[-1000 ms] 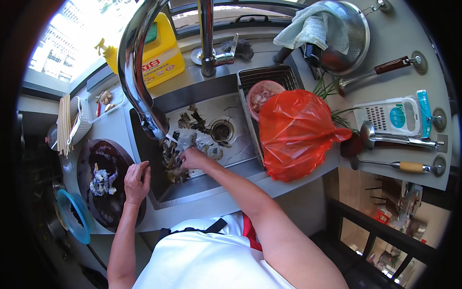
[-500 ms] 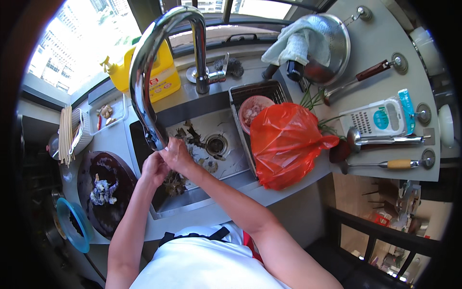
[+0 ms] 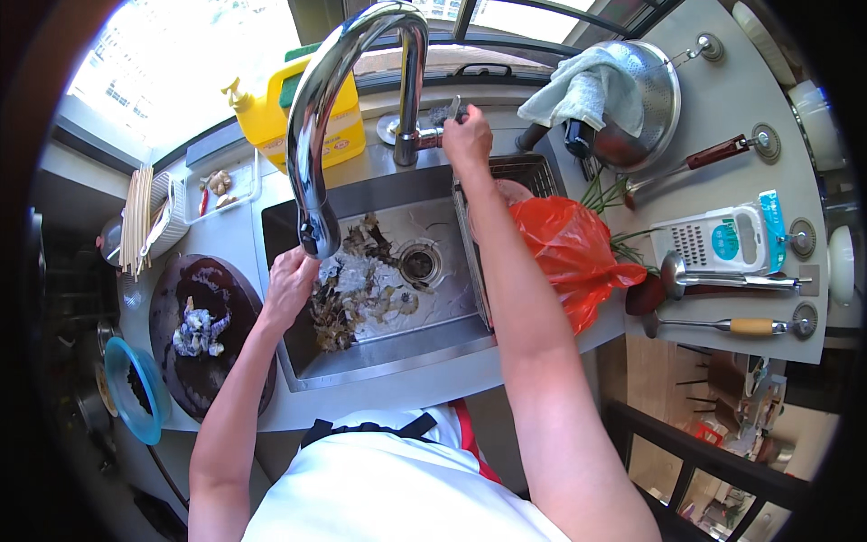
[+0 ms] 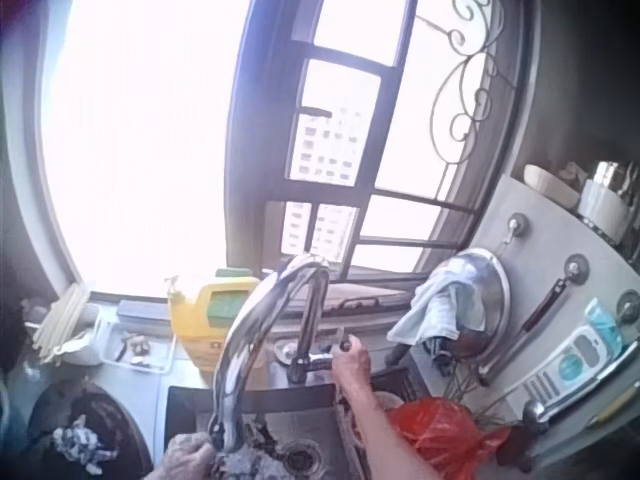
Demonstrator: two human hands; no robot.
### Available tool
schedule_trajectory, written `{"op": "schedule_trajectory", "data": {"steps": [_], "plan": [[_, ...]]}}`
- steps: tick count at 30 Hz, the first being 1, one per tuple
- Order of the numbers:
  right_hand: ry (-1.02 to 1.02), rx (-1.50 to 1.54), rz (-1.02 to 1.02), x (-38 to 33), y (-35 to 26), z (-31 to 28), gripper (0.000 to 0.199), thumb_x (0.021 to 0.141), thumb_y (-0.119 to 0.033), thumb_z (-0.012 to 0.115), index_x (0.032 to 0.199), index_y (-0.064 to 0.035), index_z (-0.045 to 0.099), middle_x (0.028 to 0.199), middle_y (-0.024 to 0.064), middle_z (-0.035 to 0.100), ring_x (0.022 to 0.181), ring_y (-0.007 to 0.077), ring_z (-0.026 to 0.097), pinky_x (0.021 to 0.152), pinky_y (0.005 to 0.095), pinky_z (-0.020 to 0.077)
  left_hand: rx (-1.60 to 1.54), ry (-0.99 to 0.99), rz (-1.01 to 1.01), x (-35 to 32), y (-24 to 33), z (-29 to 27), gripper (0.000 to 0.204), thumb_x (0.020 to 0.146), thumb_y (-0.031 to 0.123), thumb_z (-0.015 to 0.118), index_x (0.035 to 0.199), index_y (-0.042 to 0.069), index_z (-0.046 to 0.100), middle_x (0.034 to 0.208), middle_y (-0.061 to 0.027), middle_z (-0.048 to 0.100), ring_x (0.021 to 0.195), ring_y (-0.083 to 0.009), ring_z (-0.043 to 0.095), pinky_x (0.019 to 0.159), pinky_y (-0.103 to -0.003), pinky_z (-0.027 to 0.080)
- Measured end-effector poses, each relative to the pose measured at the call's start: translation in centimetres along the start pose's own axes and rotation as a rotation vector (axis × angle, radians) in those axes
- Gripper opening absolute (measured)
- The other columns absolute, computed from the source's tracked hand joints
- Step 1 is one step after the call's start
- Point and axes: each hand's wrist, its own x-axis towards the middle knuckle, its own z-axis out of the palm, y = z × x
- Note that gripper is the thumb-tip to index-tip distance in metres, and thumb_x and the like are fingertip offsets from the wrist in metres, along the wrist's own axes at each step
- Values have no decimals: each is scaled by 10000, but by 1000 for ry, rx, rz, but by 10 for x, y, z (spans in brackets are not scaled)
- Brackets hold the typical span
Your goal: The person cleans and rinses small seafood items in a sink, discards shells into a red bowl, then uses a knife to cut the cleaned pieces on a wooden cutting board.
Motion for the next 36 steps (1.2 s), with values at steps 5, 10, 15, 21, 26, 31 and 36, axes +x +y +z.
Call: {"op": "schedule_trajectory", "data": {"steps": [5, 10, 15, 21, 26, 31, 36], "plan": [[-166, -204, -16, -1, -27, 15, 329, 824, -181, 583, 1057, 41, 651, 1011, 302, 692, 1000, 466, 667, 913, 488, 513, 130, -1, -81, -63, -2, -24, 52, 920, 35, 553, 930, 9, 597, 827, -145, 572, 795, -328, 581, 738, -403, 477], [-79, -26, -28, -52, -34, -3, 312, 842, -158, 612, 1084, 37, 640, 999, 260, 695, 988, 455, 661, 895, 485, 516, 480, -40, 135, -106, -29, -45, 202, 817, -57, 600, 1000, 25, 625, 914, -138, 563, 925, -345, 583, 868, -429, 484], [-352, 42, -8, -174, 2, 8, 416, 847, -193, 668, 1204, 19, 633, 1074, 249, 701, 1038, 409, 671, 923, 455, 525, 556, -2, 204, -113, -49, -41, 236, 779, -60, 621, 999, 24, 620, 921, -140, 567, 936, -337, 586, 911, -428, 482], [-1026, -628, 421, -247, 103, 23, 391, 822, -197, 694, 1130, 43, 675, 1184, 291, 668, 1135, 420, 649, 967, 466, 530, 596, 15, 194, -114, -50, -40, 248, 779, -68, 613, 1010, 22, 598, 937, -140, 577, 951, -335, 590, 933, -421, 483], [-994, -641, 411, -278, 124, 54, 469, 815, -175, 704, 1231, 21, 608, 1243, 276, 650, 1154, 394, 652, 969, 464, 542, 580, 36, 194, -114, -53, -39, 253, 779, -73, 606, 1016, 15, 590, 942, -141, 585, 953, -332, 595, 933, -420, 484], [-1170, -576, 272, -312, 82, 77, 603, 789, -223, 746, 1223, 127, 517, 1123, 326, 672, 1119, 434, 653, 961, 464, 539, 566, 40, 154, -117, -55, -40, 250, 780, -67, 609, 1017, 11, 588, 928, -143, 594, 944, -333, 603, 929, -420, 488], [-1331, -380, 289, -340, 62, 101, 591, 747, -282, 798, 1223, 31, 642, 1234, 257, 664, 1120, 392, 662, 967, 421, 537, 537, 62, 170, -115, -55, -40, 254, 786, -80, 604, 1026, 2, 581, 926, -156, 590, 935, -352, 601, 903, -428, 491]]}}
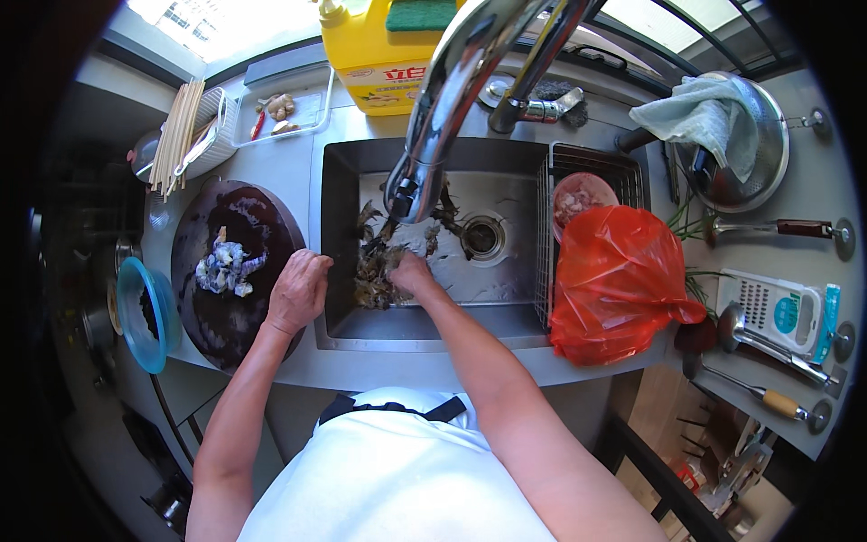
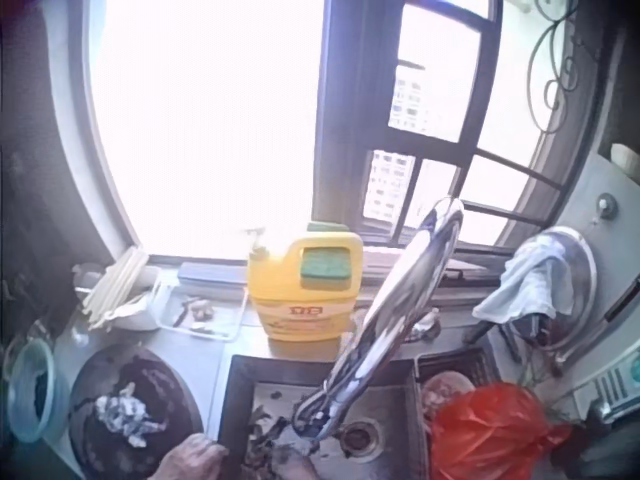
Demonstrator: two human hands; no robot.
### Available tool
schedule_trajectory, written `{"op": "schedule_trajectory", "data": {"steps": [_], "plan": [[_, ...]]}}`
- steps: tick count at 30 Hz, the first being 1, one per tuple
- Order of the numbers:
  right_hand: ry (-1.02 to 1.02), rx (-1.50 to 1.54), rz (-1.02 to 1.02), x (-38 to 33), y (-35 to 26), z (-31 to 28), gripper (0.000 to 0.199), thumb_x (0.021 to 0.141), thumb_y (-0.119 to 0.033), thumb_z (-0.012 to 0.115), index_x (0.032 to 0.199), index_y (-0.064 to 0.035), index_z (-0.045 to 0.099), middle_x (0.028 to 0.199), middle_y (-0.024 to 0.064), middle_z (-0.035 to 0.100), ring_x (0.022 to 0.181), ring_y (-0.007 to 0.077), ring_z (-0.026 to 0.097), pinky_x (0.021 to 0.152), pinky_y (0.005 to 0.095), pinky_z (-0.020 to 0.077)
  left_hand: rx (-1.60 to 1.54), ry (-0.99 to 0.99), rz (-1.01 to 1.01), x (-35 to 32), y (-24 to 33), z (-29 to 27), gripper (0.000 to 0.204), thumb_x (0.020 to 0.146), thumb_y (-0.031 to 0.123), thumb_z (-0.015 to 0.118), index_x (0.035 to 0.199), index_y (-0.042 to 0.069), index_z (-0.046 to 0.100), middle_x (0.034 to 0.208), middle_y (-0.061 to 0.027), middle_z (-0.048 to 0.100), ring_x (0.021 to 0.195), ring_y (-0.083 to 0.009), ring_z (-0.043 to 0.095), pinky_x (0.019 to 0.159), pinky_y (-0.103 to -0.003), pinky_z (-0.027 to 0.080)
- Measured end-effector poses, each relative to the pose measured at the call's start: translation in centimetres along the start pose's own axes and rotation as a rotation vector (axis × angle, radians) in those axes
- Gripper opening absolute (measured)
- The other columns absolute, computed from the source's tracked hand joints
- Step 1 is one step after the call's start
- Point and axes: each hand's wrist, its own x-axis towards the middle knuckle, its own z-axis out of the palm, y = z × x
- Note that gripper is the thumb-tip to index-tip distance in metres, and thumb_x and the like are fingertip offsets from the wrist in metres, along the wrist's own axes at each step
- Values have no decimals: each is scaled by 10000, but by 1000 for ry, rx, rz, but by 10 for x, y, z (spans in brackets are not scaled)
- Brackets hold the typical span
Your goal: The person cleans and rinses small seafood items in a sink, discards shells into a red bowl, then uses a knife to cut the cleaned pieces on a wooden cutting board.
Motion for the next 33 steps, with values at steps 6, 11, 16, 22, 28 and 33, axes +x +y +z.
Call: {"op": "schedule_trajectory", "data": {"steps": [6, 11, 16, 22, 28, 33], "plan": [[-81, 186, -18, -8, -32, 28, 722, 717, -334, 828, 1319, -2, 608, 1282, 229, 655, 1211, 359, 621, 1041, 396, 487, 17, -4, -9, 0, -1, 1, 229, 808, -55, 614, 1027, 5, 590, 918, -152, 603, 926, -338, 617, 928, -424, 495], [-80, 125, -59, -4, -42, 47, 761, 703, -333, 849, 1335, 1, 587, 1292, 249, 640, 1211, 379, 616, 1041, 407, 489, 15, -1, -5, 0, -2, 1, 239, 807, -61, 616, 1037, 0, 591, 917, -157, 604, 919, -348, 615, 920, -430, 496], [-125, 214, -40, 7, -33, 59, 763, 680, -286, 860, 1330, 5, 587, 1281, 246, 646, 1187, 388, 628, 1032, 412, 494, 9, -17, -9, 2, 1, -1, 242, 802, -79, 617, 1033, -13, 595, 925, -164, 609, 931, -358, 615, 918, -436, 497], [-327, 413, 24, 2, -36, 57, 798, 646, -179, 833, 1366, 29, 559, 1207, 206, 678, 1051, 324, 674, 869, 396, 552, 26, -42, -13, -1, -4, 2, 290, 785, -38, 627, 1070, 8, 592, 918, -151, 597, 940, -336, 605, 931, -420, 485], [-295, 720, 44, 14, -27, 61, 668, 670, -140, 770, 1296, 23, 606, 1060, 157, 701, 898, 250, 671, 779, 372, 547, 30, -36, -1, 3, 0, -1, 288, 788, -41, 624, 1071, 11, 597, 906, -154, 598, 925, -342, 607, 931, -424, 487], [-34, 852, -97, 17, -24, 14, 319, 768, -68, 698, 1071, 16, 646, 896, 99, 695, 759, 192, 662, 660, 340, 547, 49, -29, 5, 3, 0, -1, 255, 810, -50, 615, 1057, 8, 600, 900, -151, 602, 913, -331, 613, 910, -415, 494]]}}
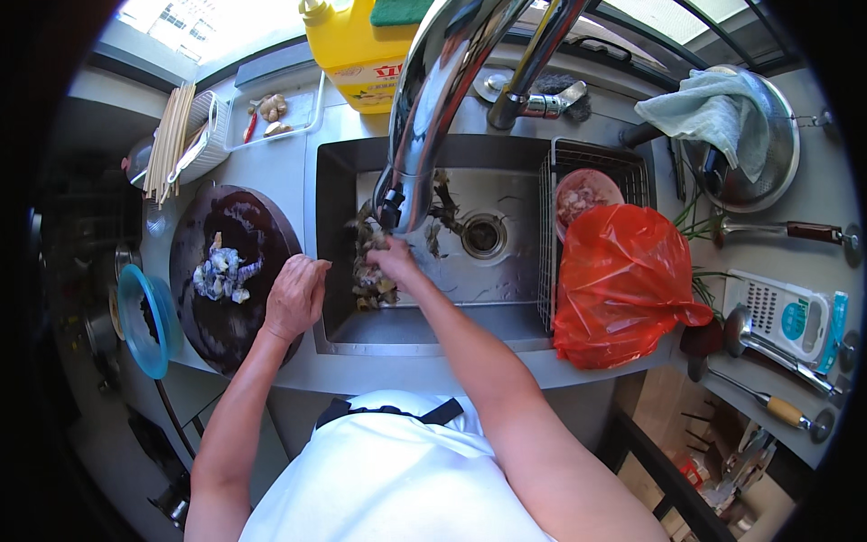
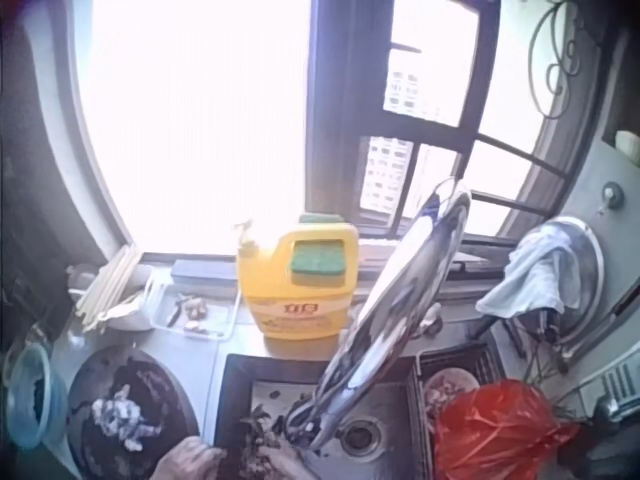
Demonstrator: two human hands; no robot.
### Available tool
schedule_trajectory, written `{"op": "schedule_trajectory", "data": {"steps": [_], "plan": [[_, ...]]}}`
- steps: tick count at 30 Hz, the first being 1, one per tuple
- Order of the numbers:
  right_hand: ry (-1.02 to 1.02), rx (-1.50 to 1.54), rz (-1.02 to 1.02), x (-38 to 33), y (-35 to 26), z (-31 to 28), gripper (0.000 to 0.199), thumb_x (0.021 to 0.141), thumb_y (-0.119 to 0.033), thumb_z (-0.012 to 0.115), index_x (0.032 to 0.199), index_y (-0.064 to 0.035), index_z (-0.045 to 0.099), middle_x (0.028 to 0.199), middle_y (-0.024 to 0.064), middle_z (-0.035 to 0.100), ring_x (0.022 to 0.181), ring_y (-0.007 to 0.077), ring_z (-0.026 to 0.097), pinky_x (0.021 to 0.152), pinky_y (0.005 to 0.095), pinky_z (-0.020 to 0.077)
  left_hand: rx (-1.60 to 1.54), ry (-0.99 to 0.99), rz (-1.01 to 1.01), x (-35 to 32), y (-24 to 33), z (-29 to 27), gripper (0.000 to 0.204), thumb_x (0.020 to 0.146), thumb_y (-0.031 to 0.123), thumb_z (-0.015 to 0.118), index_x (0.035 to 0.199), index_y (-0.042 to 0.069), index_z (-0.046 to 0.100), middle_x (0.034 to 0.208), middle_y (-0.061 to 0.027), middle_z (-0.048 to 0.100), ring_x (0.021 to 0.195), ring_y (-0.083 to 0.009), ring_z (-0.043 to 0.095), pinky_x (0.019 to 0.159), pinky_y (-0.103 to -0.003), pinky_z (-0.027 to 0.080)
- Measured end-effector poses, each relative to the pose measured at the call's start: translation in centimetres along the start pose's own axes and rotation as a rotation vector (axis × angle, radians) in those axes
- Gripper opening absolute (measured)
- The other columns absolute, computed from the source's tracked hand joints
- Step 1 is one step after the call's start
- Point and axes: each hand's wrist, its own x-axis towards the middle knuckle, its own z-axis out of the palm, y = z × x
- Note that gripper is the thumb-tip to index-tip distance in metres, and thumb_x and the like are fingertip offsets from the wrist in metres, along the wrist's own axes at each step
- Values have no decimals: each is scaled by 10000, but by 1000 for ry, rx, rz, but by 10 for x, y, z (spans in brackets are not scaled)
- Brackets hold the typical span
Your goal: The person cleans and rinses small seafood items in a sink, discards shells into a red bowl, then uses a knife to cut the cleaned pieces on a wooden cutting board.
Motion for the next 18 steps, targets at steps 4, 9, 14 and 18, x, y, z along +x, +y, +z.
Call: {"op": "schedule_trajectory", "data": {"steps": [4, 9, 14, 18], "plan": [[108, -77, 19, 2, -25, -32, 140, 845, -13, 654, 978, 21, 629, 809, 100, 678, 612, 192, 669, 460, 324, 501, 13, 6, 8, -1, 0, -1, 242, 818, -50, 615, 1052, 6, 600, 899, -148, 605, 902, -326, 618, 896, -411, 497], [54, -60, 13, -5, -32, -34, 162, 877, -17, 652, 1029, 30, 620, 867, 134, 705, 648, 220, 703, 468, 328, 515, -10, 21, 11, 0, 1, -1, 231, 823, -69, 612, 1045, -3, 602, 892, -154, 602, 887, -342, 613, 893, -422, 497], [-156, 76, 100, -21, -32, -29, 292, 901, 33, 631, 1182, 24, 551, 994, 163, 705, 770, 261, 735, 557, 372, 577, -27, 13, 3, -1, 0, -1, 246, 813, -67, 616, 1049, -1, 601, 894, -152, 604, 888, -339, 614, 896, -418, 498], [-264, 267, 154, -26, -25, -34, 216, 951, -61, 619, 1159, -16, 578, 1037, 149, 714, 914, 273, 730, 686, 387, 597, -11, 6, -6, -1, 0, 0, 274, 791, -52, 623, 1057, 8, 597, 903, -146, 619, 902, -329, 623, 908, -412, 497]]}}
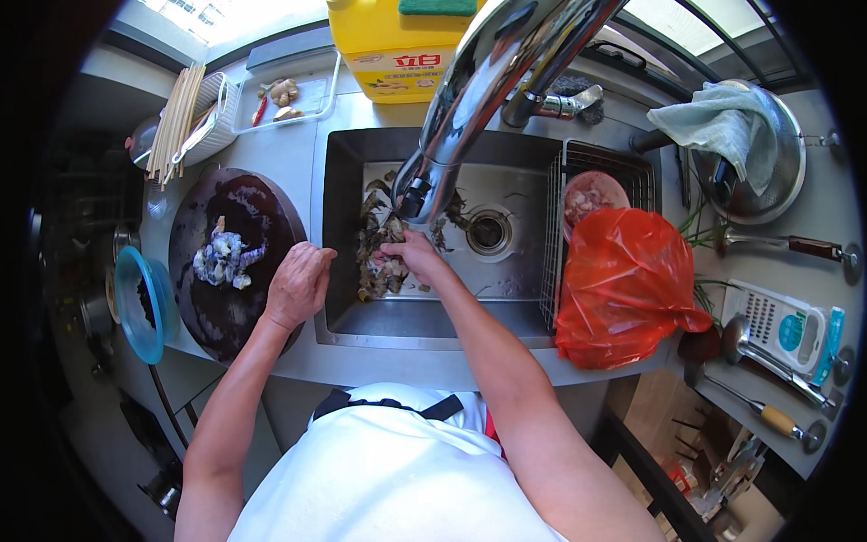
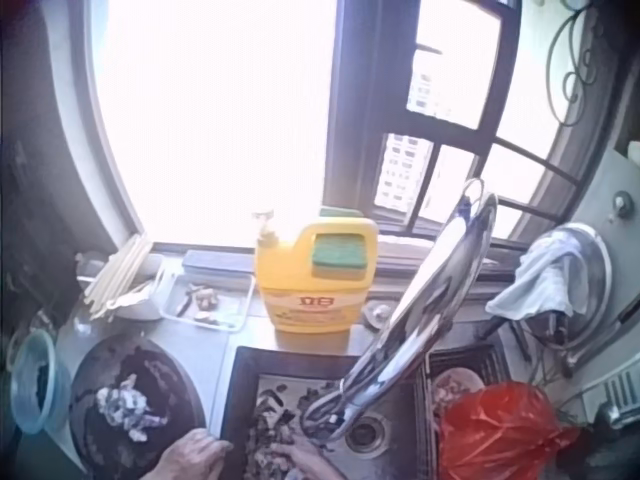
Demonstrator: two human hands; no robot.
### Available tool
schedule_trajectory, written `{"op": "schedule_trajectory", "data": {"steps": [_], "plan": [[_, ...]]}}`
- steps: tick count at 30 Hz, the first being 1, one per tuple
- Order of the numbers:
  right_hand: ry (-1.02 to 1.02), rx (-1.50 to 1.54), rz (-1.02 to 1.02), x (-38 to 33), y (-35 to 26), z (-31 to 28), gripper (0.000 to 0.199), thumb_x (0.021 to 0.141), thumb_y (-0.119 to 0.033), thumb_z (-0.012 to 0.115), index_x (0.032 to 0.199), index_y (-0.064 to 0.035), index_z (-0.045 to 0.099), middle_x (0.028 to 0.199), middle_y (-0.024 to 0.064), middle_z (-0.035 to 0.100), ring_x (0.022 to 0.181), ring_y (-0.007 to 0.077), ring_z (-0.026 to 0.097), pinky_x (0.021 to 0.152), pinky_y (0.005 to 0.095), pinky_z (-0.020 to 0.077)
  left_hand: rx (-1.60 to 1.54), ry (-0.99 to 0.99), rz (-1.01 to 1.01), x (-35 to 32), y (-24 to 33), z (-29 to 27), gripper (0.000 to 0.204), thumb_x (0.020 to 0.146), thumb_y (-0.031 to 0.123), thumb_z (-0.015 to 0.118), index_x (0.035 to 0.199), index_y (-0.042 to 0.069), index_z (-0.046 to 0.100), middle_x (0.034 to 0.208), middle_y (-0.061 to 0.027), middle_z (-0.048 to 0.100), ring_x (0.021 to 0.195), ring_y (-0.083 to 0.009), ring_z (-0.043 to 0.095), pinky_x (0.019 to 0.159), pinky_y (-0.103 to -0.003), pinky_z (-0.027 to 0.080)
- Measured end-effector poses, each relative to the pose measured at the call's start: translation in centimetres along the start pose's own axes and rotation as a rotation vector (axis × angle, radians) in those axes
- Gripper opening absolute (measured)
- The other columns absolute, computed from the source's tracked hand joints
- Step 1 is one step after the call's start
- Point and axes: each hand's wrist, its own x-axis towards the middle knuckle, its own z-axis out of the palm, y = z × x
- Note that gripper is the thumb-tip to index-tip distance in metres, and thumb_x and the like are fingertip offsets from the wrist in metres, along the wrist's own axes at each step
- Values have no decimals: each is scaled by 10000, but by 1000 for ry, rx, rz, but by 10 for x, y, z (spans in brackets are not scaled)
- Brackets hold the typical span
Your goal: The person cleans and rinses small seafood items in a sink, discards shells into a red bowl, then uses a knife to cut the cleaned pieces on a wooden cutting board.
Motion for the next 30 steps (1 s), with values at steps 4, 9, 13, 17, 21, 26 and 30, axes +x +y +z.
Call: {"op": "schedule_trajectory", "data": {"steps": [4, 9, 13, 17, 21, 26, 30], "plan": [[-78, 191, 6, 0, 3, -7, 272, 935, -7, 545, 1207, -22, 551, 1092, 165, 704, 978, 298, 717, 770, 435, 602, 9, -9, -8, 0, 0, 0, 272, 792, -50, 625, 1055, 10, 597, 904, -144, 622, 909, -325, 624, 912, -409, 498], [-117, 211, 16, -12, -6, -7, 407, 893, 49, 517, 1291, -34, 536, 1143, 160, 697, 995, 282, 710, 852, 415, 583, -9, 6, 0, 0, 0, 0, 241, 812, -63, 615, 1044, 3, 602, 888, -145, 602, 886, -327, 611, 885, -409, 498], [-38, 74, 30, -20, -9, -2, 448, 892, 26, 552, 1326, -82, 573, 1181, 111, 689, 967, 198, 697, 844, 352, 560, -24, 9, 0, 1, 1, -1, 233, 810, -72, 613, 1032, -1, 606, 874, -145, 591, 869, -330, 604, 868, -410, 499], [134, -459, -150, 0, 18, -9, 526, 874, -77, 642, 1393, -112, 564, 1186, 103, 694, 1000, 203, 689, 868, 341, 534, 4, -18, -8, 2, 1, -2, 235, 810, -38, 630, 1036, 18, 595, 895, -138, 618, 883, -320, 618, 890, -403, 496], [136, -910, -311, -22, 9, 12, 583, 833, -203, 693, 1400, -121, 582, 1183, 159, 700, 1015, 306, 689, 907, 371, 531, 10, -7, -11, 1, 1, 1, 209, 825, -23, 642, 1025, 16, 599, 886, -135, 616, 871, -317, 613, 882, -400, 495], [484, -979, -499, -22, -20, -25, 509, 801, -178, 666, 1285, -22, 632, 1205, 255, 626, 1130, 425, 602, 1002, 458, 491, -1, 17, -2, 4, 4, 2, 167, 840, -11, 654, 998, 13, 607, 867, -126, 618, 857, -313, 614, 872, -403, 498], [797, -1307, -597, 18, -22, -91, 473, 812, -164, 678, 1249, 1, 600, 1153, 258, 572, 1057, 439, 609, 931, 508, 514, -7, -4, -6, 5, 3, 3, 182, 831, -12, 666, 1001, 10, 606, 889, -141, 619, 890, -332, 619, 883, -414, 496]]}}
